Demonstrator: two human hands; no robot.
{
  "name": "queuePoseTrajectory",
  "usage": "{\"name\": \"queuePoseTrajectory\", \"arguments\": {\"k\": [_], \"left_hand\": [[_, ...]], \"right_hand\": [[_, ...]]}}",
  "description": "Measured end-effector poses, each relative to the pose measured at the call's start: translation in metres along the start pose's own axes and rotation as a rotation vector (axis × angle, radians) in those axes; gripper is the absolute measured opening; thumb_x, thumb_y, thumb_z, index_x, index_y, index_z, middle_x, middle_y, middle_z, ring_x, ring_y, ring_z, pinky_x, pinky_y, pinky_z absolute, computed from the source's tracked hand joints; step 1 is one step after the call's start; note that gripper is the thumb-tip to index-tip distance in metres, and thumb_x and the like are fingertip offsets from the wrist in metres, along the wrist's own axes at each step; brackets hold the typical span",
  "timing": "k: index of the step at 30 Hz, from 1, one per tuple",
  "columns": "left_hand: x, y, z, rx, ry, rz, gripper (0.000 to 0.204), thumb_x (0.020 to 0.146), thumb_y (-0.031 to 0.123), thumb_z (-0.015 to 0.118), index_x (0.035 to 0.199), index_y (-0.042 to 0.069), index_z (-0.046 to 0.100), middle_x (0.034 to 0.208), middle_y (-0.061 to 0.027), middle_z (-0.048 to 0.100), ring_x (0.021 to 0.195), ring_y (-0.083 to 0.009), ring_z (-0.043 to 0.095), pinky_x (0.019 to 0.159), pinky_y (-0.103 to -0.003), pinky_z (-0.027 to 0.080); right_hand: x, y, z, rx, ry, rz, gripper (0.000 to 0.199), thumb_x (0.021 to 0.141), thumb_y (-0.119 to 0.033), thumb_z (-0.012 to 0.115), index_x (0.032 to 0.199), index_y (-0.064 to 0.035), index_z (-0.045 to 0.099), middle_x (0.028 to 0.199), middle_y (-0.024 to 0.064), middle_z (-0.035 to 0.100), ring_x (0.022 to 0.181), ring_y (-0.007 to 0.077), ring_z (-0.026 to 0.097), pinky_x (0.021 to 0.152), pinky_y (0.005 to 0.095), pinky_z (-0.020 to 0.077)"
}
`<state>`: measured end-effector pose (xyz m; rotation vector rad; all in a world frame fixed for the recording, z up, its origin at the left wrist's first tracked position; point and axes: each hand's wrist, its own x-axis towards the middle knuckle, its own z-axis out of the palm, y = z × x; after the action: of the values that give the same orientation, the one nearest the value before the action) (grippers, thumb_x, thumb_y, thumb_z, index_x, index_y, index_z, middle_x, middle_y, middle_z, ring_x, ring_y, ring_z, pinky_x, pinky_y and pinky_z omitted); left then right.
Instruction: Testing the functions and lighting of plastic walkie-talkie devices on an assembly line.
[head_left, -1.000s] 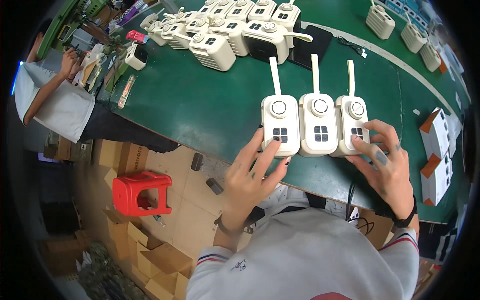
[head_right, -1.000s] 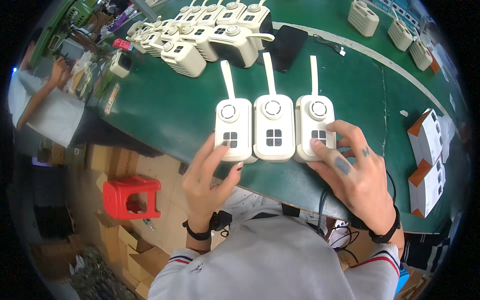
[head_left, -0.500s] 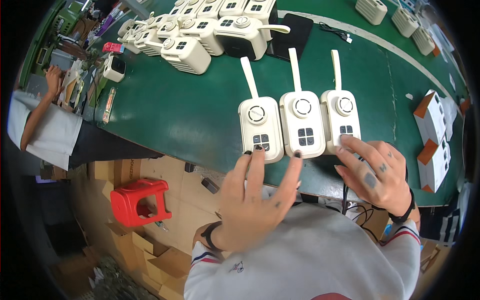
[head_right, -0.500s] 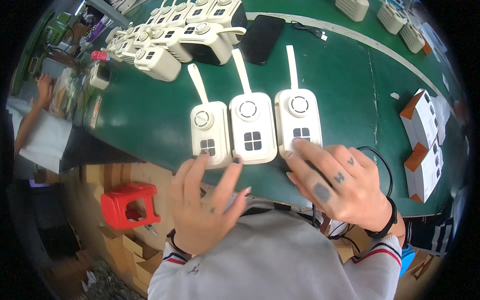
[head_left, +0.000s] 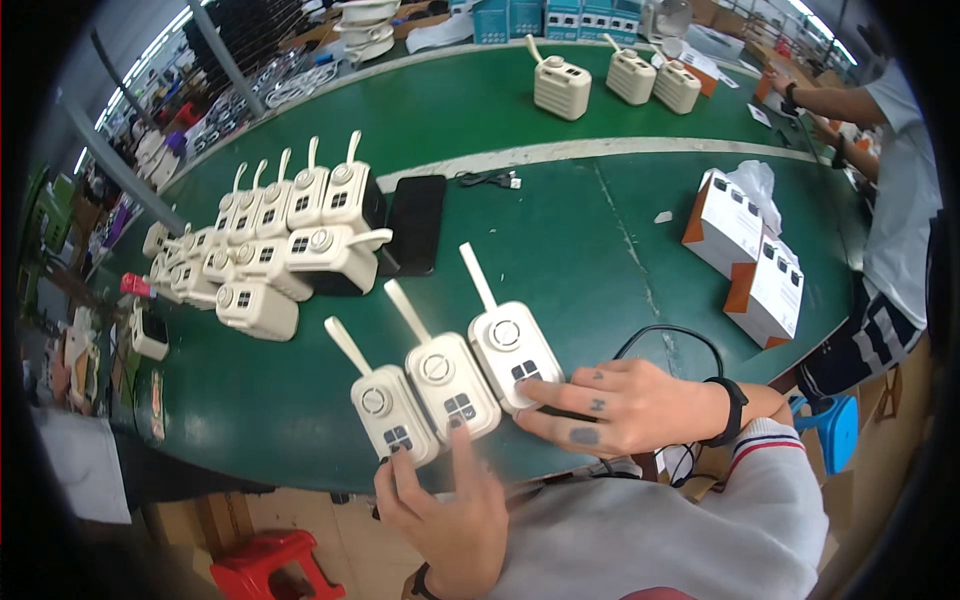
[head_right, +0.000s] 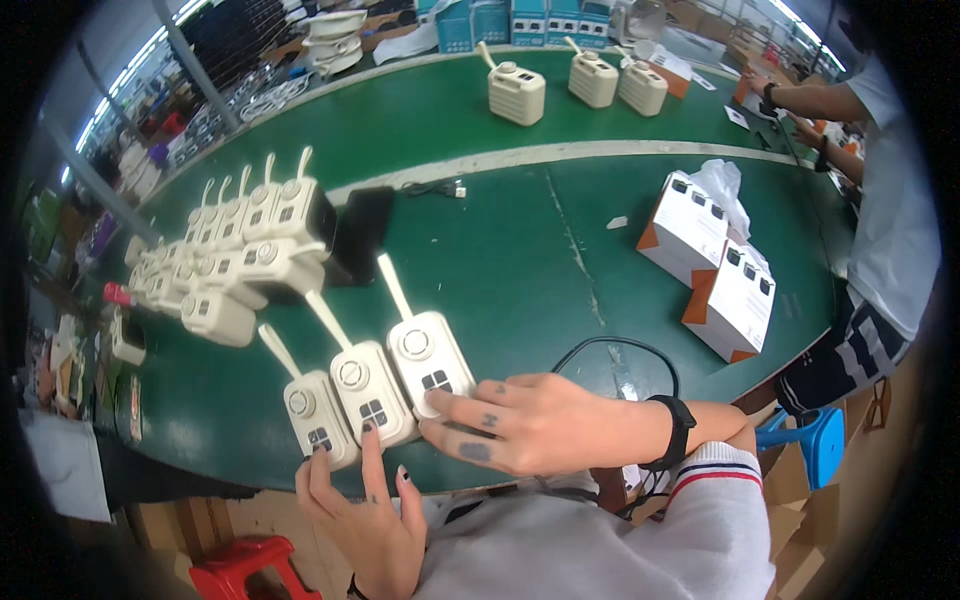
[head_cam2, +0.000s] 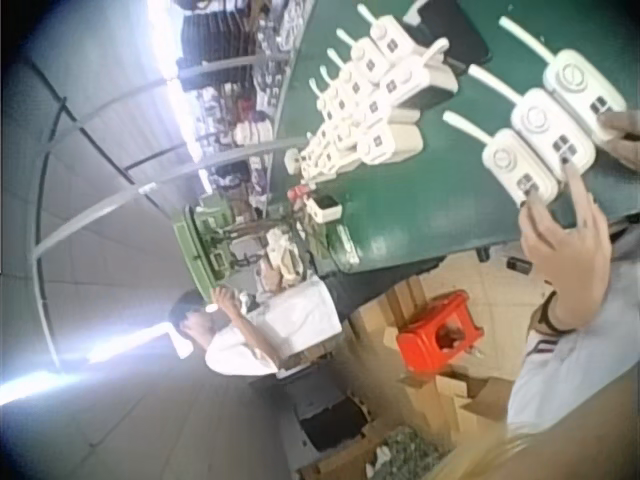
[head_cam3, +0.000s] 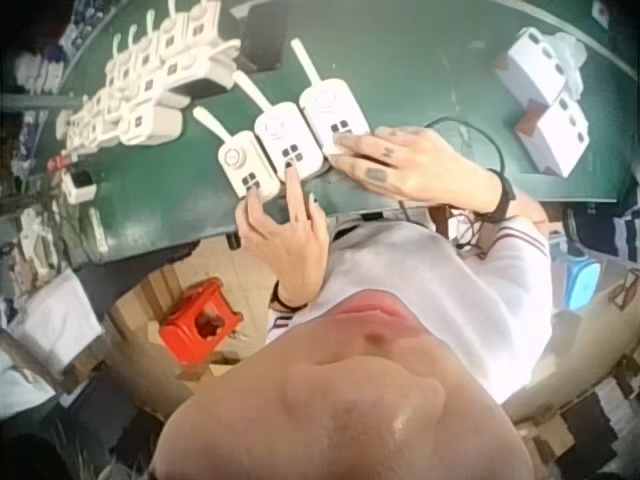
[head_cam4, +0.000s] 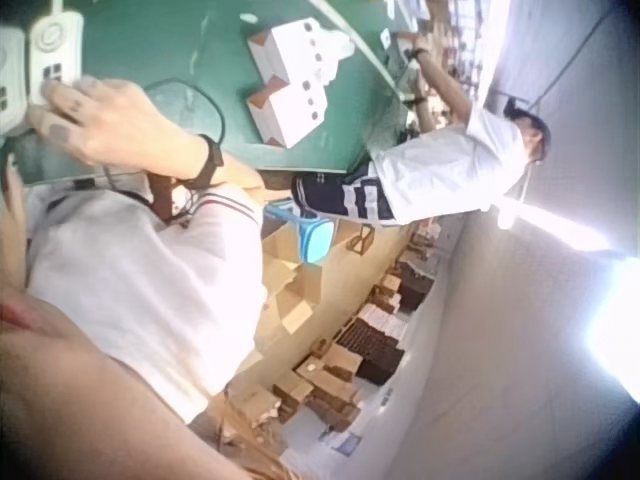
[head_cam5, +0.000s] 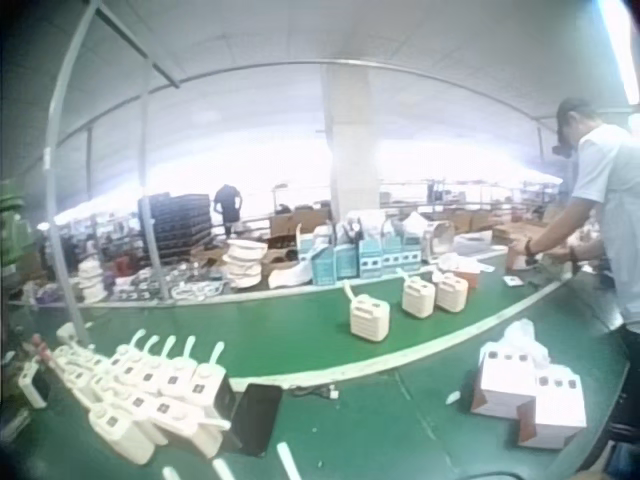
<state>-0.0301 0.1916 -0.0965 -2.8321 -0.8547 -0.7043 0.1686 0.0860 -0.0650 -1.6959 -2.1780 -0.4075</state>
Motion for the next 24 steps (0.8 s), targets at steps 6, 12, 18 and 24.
{"name": "queuePoseTrajectory", "arguments": {"k": [6,12,18,24], "left_hand": [[0.002,-0.002,0.008,0.060,0.080,0.051,0.047,0.081,0.013,0.061,0.127,0.019,0.054,0.123,-0.0257,0.038,0.110,-0.0429,0.041,0.090,-0.050,0.042],[-0.011,-0.012,0.029,0.153,-0.019,0.098,0.062,0.077,0.006,0.054,0.136,0.001,0.036,0.133,-0.0284,0.021,0.122,-0.0463,0.024,0.098,-0.055,0.031],[-0.004,-0.015,0.036,0.224,0.118,0.205,0.058,0.079,0.020,0.065,0.132,0.006,0.045,0.121,-0.0252,0.030,0.109,-0.0401,0.034,0.094,-0.052,0.036],[-0.005,-0.010,0.034,0.306,0.029,0.121,0.066,0.080,0.023,0.062,0.136,-0.001,0.034,0.120,-0.0298,0.031,0.108,-0.0427,0.034,0.098,-0.056,0.029]], "right_hand": [[-0.001,-0.004,0.001,0.069,0.006,0.020,0.043,0.074,-0.011,0.059,0.116,-0.0046,0.054,0.124,0.0148,0.054,0.052,0.0083,0.059,0.042,0.0219,0.0460],[-0.011,-0.002,0.005,0.124,-0.002,0.060,0.040,0.078,-0.011,0.056,0.118,-0.0061,0.052,0.124,0.0207,0.053,0.047,0.0136,0.059,0.038,0.0261,0.0446],[-0.021,-0.001,0.007,0.208,0.081,0.036,0.037,0.079,-0.013,0.055,0.116,-0.0087,0.056,0.122,0.0193,0.054,0.050,0.0169,0.060,0.044,0.0264,0.0485],[-0.012,0.008,0.021,0.250,0.053,-0.004,0.030,0.079,-0.017,0.060,0.108,-0.0083,0.056,0.115,0.0171,0.054,0.058,0.0263,0.064,0.047,0.0357,0.0489]]}}
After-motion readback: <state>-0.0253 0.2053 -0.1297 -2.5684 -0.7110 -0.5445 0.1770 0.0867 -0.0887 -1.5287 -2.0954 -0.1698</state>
